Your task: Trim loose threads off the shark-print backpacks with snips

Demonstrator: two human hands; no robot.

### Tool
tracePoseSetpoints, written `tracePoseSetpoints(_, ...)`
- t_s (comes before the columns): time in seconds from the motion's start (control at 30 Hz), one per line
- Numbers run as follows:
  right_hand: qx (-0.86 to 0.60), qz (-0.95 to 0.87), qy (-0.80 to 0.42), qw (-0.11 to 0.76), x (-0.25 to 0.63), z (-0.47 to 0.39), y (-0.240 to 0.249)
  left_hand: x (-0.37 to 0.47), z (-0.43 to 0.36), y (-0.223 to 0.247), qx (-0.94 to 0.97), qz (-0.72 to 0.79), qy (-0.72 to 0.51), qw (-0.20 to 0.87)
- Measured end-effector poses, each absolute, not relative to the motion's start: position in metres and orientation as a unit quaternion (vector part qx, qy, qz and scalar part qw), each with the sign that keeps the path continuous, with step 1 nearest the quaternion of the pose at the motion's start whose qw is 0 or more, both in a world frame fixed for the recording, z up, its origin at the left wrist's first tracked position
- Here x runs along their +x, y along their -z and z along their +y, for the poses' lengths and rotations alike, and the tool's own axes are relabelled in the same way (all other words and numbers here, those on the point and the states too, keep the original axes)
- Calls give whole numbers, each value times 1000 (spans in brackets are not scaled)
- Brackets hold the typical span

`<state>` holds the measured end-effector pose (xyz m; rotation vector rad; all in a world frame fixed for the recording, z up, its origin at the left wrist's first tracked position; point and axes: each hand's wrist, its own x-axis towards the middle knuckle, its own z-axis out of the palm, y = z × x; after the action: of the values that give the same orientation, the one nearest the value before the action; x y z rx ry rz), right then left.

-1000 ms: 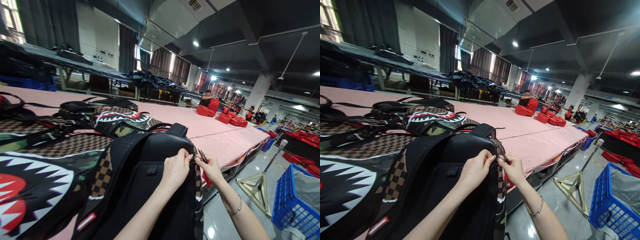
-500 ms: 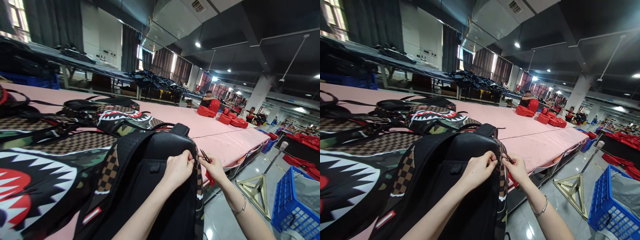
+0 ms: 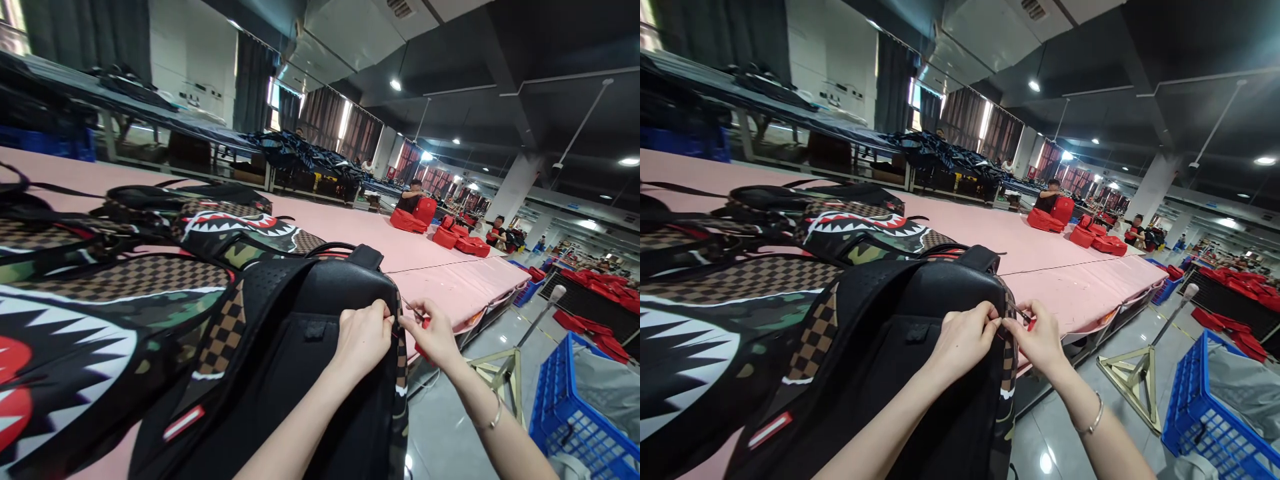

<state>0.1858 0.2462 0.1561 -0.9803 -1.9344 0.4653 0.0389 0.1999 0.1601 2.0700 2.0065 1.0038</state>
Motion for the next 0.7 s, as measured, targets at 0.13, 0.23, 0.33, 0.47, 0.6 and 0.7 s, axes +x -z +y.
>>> tracePoseSetpoints(0.13, -379, -759, -263, 459, 169, 269, -140, 39, 208, -155, 675, 658, -331, 29)
tracePoseSetpoints(0.23, -352, -733, -328, 480, 163, 284, -130, 37, 216, -154, 671, 669, -319, 43)
tracePoseSetpoints(0.33, -340, -714, -362, 494, 161, 297, -123, 35, 224, -156, 668, 673, -312, 58)
tracePoseSetpoints(0.47, -345, -703, -365, 503, 160, 306, -118, 32, 233, -155, 665, 675, -310, 73)
tracePoseSetpoints(0.6, -344, -703, -366, 502, 157, 309, -116, 28, 240, -153, 661, 677, -315, 79)
tracePoseSetpoints(0.7, -341, -705, -370, 499, 155, 310, -115, 26, 243, -151, 655, 681, -317, 79)
